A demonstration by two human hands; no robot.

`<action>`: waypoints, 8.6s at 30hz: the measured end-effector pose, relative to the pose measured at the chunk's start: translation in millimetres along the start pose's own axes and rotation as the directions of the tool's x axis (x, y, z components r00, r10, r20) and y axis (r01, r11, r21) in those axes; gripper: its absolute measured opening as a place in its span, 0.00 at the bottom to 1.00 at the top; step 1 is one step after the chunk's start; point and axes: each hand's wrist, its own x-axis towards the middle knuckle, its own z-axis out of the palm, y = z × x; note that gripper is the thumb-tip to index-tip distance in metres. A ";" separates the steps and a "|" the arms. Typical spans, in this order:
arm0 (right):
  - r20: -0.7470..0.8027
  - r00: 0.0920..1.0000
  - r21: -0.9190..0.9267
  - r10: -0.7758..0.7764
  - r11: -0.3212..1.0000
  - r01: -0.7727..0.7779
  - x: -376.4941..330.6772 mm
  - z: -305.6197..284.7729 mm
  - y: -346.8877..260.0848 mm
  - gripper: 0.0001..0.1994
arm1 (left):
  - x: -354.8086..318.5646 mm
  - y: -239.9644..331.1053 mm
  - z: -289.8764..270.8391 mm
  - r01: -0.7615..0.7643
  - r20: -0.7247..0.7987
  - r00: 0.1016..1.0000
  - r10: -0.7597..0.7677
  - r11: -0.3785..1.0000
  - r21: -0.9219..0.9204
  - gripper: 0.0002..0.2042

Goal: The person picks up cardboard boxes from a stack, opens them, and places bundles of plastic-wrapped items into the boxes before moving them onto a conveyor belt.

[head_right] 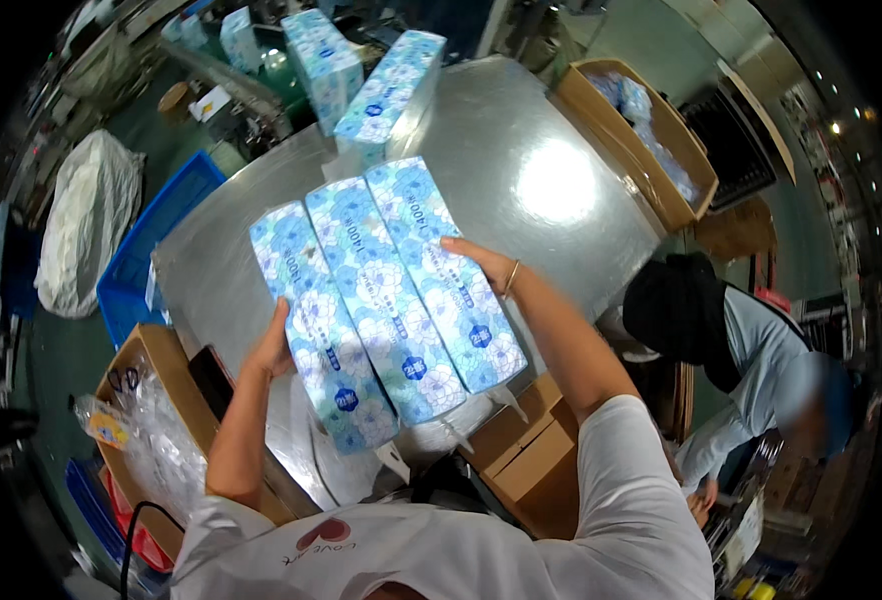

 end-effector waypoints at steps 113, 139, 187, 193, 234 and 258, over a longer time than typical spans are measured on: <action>-0.129 0.899 -0.953 -0.418 0.302 0.004 -330.4 75.4 307.9 0.43 | -225.6 -99.0 0.4 -0.895 -0.682 0.360 0.637 0.442 -0.060 0.06; -0.567 0.812 -0.765 0.137 0.277 -0.581 -276.5 81.6 320.0 0.43 | 19.2 -19.9 200.4 -0.425 0.461 0.689 0.559 -0.204 0.882 0.30; -0.061 0.682 -0.916 -0.729 0.313 0.253 -74.3 113.9 30.3 0.24 | -62.2 -66.6 53.3 0.062 -0.116 0.993 -0.005 0.867 0.494 0.25; -0.729 0.522 -0.481 -0.442 0.874 0.069 -148.4 56.8 90.9 0.32 | -10.4 44.3 -51.9 -0.487 -0.455 0.652 0.607 0.795 0.362 0.18; -0.608 0.763 0.145 -0.218 0.915 0.376 -198.5 84.8 182.1 0.39 | -30.0 -13.3 82.2 -0.249 -0.057 0.968 0.244 0.958 -0.140 0.28; -0.984 0.120 -0.161 -0.134 0.351 -0.923 -414.5 -22.1 409.8 0.35 | 79.3 -303.5 383.9 -0.715 0.768 0.584 0.263 -0.283 0.640 0.19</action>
